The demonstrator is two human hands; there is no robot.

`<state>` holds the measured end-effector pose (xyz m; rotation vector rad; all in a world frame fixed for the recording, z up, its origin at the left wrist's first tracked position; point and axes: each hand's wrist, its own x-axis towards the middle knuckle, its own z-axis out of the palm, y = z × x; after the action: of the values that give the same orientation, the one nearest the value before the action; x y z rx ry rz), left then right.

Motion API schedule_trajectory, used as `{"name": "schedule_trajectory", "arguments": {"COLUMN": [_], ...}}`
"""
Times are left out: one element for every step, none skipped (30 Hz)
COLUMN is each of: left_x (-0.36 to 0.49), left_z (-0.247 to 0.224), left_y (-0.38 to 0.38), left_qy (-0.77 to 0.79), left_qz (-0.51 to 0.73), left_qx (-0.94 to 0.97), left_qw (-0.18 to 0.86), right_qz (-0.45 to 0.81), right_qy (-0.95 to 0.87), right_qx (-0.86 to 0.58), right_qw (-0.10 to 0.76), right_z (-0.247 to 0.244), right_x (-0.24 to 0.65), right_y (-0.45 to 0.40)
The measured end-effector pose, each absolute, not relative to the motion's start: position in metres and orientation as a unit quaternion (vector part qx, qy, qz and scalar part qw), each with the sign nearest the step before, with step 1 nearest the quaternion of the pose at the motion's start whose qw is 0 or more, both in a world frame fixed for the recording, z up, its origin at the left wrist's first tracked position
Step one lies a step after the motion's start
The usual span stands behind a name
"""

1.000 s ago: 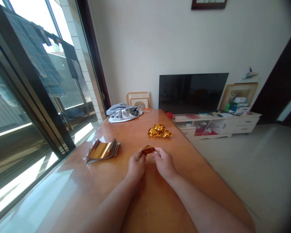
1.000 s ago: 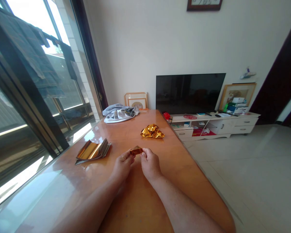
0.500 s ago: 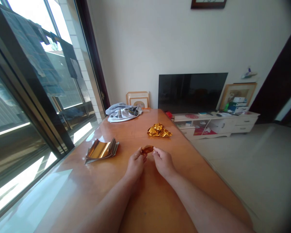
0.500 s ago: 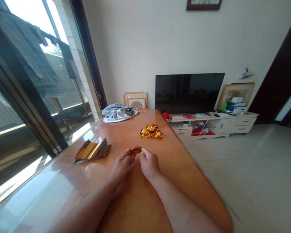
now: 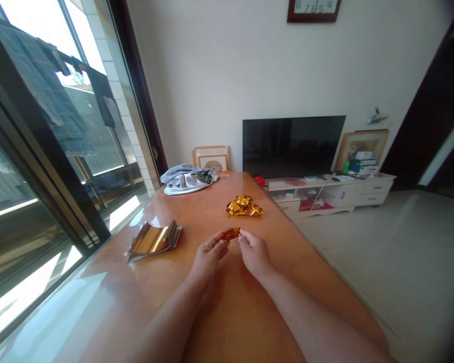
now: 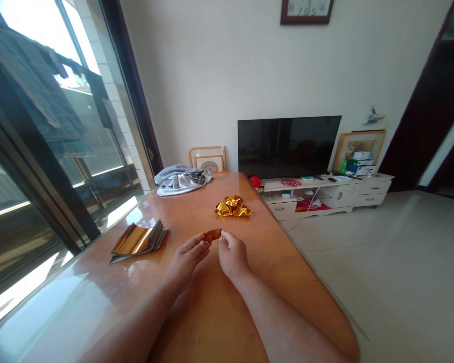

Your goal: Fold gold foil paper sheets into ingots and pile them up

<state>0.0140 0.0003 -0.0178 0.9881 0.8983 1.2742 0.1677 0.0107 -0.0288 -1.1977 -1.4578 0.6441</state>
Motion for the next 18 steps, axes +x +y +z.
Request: {"name": "schedule_trajectory", "arguments": {"left_x": [0.014, 0.013, 0.012, 0.012, 0.011, 0.010, 0.010, 0.009, 0.009, 0.009, 0.009, 0.009, 0.010, 0.010, 0.011, 0.012, 0.013, 0.013], "left_z": [-0.017, -0.016, -0.015, -0.015, -0.015, -0.015, -0.015, -0.015, -0.015, -0.015, -0.015, -0.014, -0.014, -0.014, -0.014, -0.014, -0.015, -0.016], "left_y": [0.000, 0.000, 0.000, 0.000, -0.001, -0.001, -0.001, -0.001, -0.001, -0.001, -0.001, 0.000, 0.000, 0.000, 0.000, 0.001, 0.002, 0.003], "left_qy": [0.387, 0.386, 0.385, 0.384, 0.383, 0.382, 0.381, 0.380, 0.381, 0.382, 0.384, 0.384, 0.385, 0.384, 0.382, 0.379, 0.378, 0.379], "left_qz": [0.543, 0.539, 0.539, 0.544, 0.552, 0.560, 0.566, 0.569, 0.570, 0.568, 0.565, 0.564, 0.564, 0.565, 0.566, 0.566, 0.564, 0.560], "left_qx": [0.442, 0.454, 0.459, 0.458, 0.454, 0.447, 0.440, 0.436, 0.435, 0.437, 0.441, 0.445, 0.450, 0.455, 0.460, 0.465, 0.472, 0.480], "left_qw": [0.600, 0.596, 0.592, 0.588, 0.586, 0.584, 0.584, 0.584, 0.584, 0.584, 0.582, 0.580, 0.576, 0.572, 0.568, 0.565, 0.563, 0.559], "right_qz": [0.271, 0.271, 0.272, 0.273, 0.274, 0.274, 0.271, 0.266, 0.258, 0.249, 0.237, 0.224, 0.211, 0.197, 0.184, 0.173, 0.165, 0.160], "right_qy": [-0.612, -0.609, -0.607, -0.604, -0.603, -0.602, -0.604, -0.609, -0.617, -0.625, -0.635, -0.645, -0.655, -0.662, -0.670, -0.677, -0.682, -0.687], "right_qx": [-0.505, -0.505, -0.505, -0.505, -0.506, -0.506, -0.506, -0.505, -0.504, -0.503, -0.502, -0.503, -0.507, -0.513, -0.520, -0.529, -0.538, -0.547], "right_qw": [0.545, 0.548, 0.550, 0.552, 0.553, 0.554, 0.553, 0.550, 0.546, 0.542, 0.537, 0.529, 0.520, 0.510, 0.497, 0.483, 0.467, 0.450], "right_z": [-0.030, -0.031, -0.032, -0.032, -0.033, -0.033, -0.032, -0.031, -0.029, -0.027, -0.024, -0.022, -0.020, -0.018, -0.017, -0.017, -0.016, -0.017], "right_x": [0.168, 0.168, 0.167, 0.167, 0.167, 0.166, 0.166, 0.166, 0.166, 0.165, 0.165, 0.165, 0.165, 0.165, 0.164, 0.164, 0.163, 0.163], "right_y": [0.011, 0.011, 0.012, 0.012, 0.012, 0.011, 0.010, 0.009, 0.007, 0.005, 0.003, 0.001, -0.001, -0.003, -0.005, -0.006, -0.006, -0.007]}}
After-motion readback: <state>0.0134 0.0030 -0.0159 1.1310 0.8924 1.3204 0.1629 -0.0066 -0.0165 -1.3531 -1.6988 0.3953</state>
